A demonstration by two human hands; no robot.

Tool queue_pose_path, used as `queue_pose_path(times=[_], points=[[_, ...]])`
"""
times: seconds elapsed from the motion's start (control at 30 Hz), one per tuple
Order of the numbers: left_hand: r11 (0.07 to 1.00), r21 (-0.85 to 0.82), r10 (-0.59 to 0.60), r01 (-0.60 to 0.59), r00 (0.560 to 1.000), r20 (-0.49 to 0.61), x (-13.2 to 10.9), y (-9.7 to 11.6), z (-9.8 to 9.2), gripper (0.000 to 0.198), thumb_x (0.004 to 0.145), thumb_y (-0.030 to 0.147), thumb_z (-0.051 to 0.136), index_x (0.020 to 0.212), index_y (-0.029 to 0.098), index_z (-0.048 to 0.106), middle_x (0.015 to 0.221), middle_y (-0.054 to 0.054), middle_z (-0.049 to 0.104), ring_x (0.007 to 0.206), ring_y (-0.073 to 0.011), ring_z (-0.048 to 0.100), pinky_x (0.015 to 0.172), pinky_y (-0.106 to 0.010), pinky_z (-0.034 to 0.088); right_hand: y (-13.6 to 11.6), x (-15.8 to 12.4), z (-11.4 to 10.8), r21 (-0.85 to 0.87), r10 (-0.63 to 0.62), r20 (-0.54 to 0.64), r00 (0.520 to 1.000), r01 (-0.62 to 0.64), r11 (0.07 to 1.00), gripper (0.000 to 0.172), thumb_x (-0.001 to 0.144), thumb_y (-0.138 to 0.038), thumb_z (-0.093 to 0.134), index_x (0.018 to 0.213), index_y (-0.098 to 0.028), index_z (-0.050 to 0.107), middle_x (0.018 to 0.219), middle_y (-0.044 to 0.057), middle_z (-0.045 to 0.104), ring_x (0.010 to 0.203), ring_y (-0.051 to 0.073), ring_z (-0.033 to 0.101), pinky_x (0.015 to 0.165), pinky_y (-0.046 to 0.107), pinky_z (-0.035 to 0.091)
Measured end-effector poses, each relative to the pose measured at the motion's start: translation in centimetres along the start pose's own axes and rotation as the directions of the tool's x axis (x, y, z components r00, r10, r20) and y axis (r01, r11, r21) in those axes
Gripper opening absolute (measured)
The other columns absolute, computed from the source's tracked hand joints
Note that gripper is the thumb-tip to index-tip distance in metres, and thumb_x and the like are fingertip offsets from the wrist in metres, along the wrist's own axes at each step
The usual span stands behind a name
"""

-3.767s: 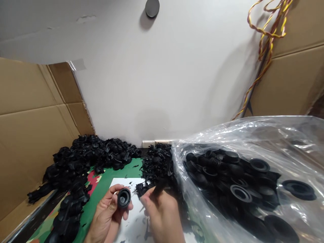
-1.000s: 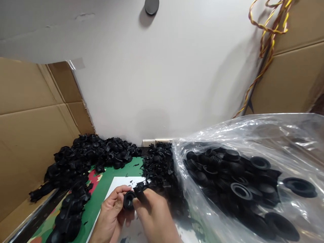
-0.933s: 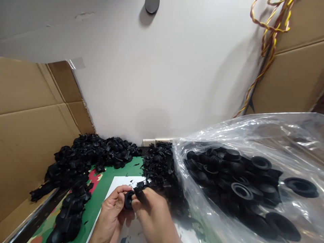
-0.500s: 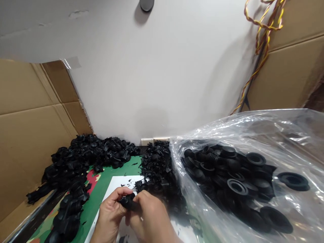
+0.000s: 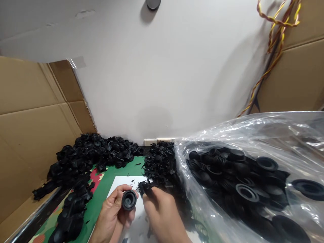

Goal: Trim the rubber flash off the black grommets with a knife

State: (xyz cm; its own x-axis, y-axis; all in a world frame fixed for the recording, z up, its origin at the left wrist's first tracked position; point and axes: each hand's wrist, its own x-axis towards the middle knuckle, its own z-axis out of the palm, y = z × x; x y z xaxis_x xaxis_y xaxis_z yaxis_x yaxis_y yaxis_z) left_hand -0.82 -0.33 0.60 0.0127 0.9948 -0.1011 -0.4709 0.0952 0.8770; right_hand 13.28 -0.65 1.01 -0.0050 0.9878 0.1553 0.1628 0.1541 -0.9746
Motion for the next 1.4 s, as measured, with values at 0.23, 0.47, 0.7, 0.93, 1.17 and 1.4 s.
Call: queue_pose_path(times=[0.23,0.47,0.7,0.93,1.17,1.4], points=[[0.997,0.067,-0.022,0.023,1.0,-0.016,-0.3,0.0,0.3,0.038,0.062,0.047,0.077,0.081,0.015,0.067,0.05,0.003,0.057,0.04,-0.0083,0.053,0.035,-0.014,0.034,0.4,-0.2,1.3,0.125,-0.118,0.141,0.983,0.101,0.987,0.022,0.083,-0.031,0.047,0.066,-0.018,0.055,0.065,0.001,0.058,0.062,0.016,0.055,0.058,0.025,0.041],[0.992,0.129,0.013,-0.007,0.999,-0.044,-0.6,0.1,1.0,0.041,0.056,0.047,0.082,0.078,0.015,0.069,0.048,0.003,0.057,0.038,-0.0062,0.05,0.035,-0.013,0.034,0.7,-0.2,1.5,0.043,-0.134,0.174,0.976,0.128,0.991,0.028,0.084,-0.032,0.044,0.061,-0.018,0.054,0.065,0.003,0.061,0.064,0.017,0.058,0.059,0.026,0.042],[0.972,0.215,0.096,-0.1,0.995,0.029,-0.1,-0.5,0.3,0.038,0.057,0.046,0.081,0.074,0.014,0.07,0.048,0.002,0.058,0.04,-0.0058,0.046,0.036,-0.013,0.033,-0.3,-0.3,1.2,-0.036,-0.079,0.16,0.984,0.085,0.996,0.024,0.079,-0.022,0.043,0.058,-0.019,0.055,0.059,0.001,0.061,0.059,0.015,0.056,0.056,0.024,0.04],[0.96,0.249,0.123,-0.127,0.992,0.031,0.5,-1.3,-0.7,0.033,0.06,0.043,0.08,0.075,0.015,0.071,0.051,0.002,0.058,0.039,-0.0056,0.045,0.036,-0.014,0.034,0.4,-0.5,1.7,-0.286,-0.014,0.035,0.999,0.023,0.958,0.009,0.066,-0.015,0.045,0.061,-0.02,0.05,0.061,0.002,0.06,0.057,0.016,0.053,0.054,0.025,0.036],[0.996,0.091,0.01,-0.007,1.0,-0.03,-0.3,-0.3,0.5,0.035,0.066,0.047,0.074,0.081,0.016,0.069,0.06,-0.002,0.066,0.04,-0.0098,0.057,0.032,-0.014,0.036,0.2,0.7,-0.5,-0.086,0.095,-0.097,0.991,-0.103,0.991,0.018,0.075,-0.032,0.044,0.061,-0.02,0.047,0.056,-0.002,0.048,0.054,0.014,0.042,0.05,0.025,0.032],[0.998,0.027,-0.06,0.061,0.997,-0.042,0.2,-0.5,0.1,0.039,0.06,0.046,0.079,0.082,0.016,0.068,0.067,-0.002,0.069,0.039,-0.0106,0.059,0.03,-0.015,0.039,-1.0,0.2,-0.5,0.072,0.041,0.142,0.989,-0.051,0.996,0.025,0.079,-0.037,0.048,0.061,-0.019,0.047,0.058,-0.004,0.044,0.057,0.012,0.04,0.053,0.024,0.033]])
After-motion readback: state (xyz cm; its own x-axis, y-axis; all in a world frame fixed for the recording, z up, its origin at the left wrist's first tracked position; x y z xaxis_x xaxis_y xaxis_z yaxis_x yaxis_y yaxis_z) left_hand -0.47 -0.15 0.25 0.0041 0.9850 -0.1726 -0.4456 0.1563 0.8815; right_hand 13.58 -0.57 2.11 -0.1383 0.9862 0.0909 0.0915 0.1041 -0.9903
